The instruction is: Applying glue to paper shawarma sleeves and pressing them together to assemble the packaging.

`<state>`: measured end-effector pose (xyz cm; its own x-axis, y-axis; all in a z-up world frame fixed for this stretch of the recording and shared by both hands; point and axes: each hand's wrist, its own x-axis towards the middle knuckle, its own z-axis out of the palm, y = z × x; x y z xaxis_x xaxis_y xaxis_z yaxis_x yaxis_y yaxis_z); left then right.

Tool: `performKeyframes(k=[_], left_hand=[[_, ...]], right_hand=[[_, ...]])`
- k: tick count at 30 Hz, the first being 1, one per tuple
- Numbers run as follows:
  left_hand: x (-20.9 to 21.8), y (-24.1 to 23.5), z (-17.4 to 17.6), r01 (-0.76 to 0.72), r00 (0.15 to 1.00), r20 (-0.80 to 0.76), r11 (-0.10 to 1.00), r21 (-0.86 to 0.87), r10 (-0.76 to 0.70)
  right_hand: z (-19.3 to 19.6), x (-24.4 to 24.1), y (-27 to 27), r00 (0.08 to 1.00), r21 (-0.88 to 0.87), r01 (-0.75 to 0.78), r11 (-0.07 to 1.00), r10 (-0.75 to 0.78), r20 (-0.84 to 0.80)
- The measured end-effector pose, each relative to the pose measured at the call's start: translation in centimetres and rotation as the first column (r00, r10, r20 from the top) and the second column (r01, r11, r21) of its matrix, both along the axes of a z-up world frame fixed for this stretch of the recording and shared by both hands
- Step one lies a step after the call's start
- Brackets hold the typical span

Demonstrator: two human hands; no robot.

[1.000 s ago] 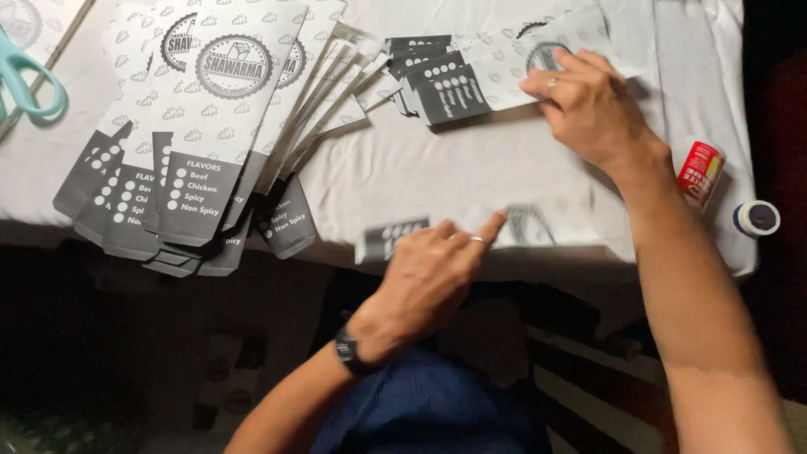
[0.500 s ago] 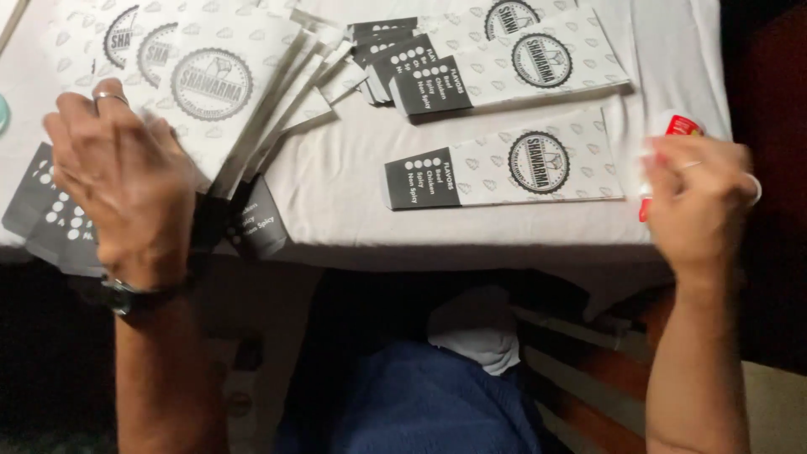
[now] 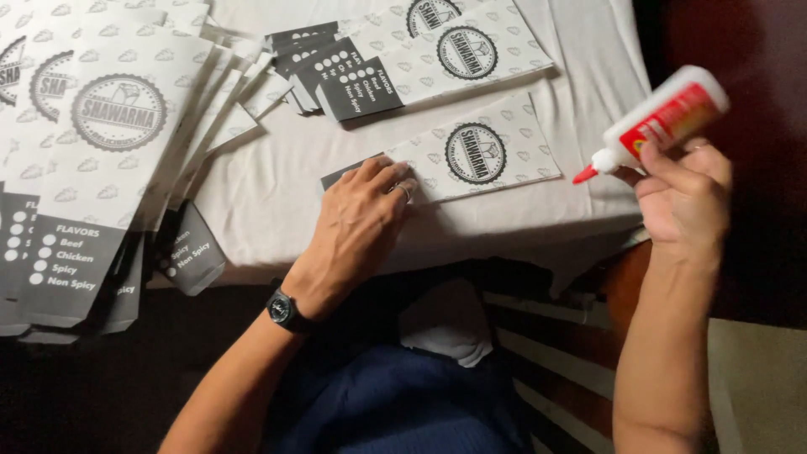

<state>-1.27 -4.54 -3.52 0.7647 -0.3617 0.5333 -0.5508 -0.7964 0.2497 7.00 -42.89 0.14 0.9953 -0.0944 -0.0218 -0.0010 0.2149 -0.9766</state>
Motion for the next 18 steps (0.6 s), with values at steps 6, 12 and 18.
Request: performKeyframes(k=[6,12,18], left_hand=[[0.0,0.4,0.7,-0.04,0.98,-0.192,0.999,0.021,0.043],[1.9,1.9,2.4,-0.063,0.951,-0.305,0.997,-0.049,0.045],[3.4,3.3,2.4,-0.047,0.938,-0.347,0.994,-0.099,0.009]], right_hand=[[-2.2,-1.3,-1.1,0.924,-0.033,0.202,0.979,-0.179,0.338],[-8.1,-0.8,-0.6,0.808,-0.045,0.318,0.947,-0.246,0.536],[-5.9,-1.2,2.6,0.871,-0.153,0.263,0.952,-0.166,0.462]])
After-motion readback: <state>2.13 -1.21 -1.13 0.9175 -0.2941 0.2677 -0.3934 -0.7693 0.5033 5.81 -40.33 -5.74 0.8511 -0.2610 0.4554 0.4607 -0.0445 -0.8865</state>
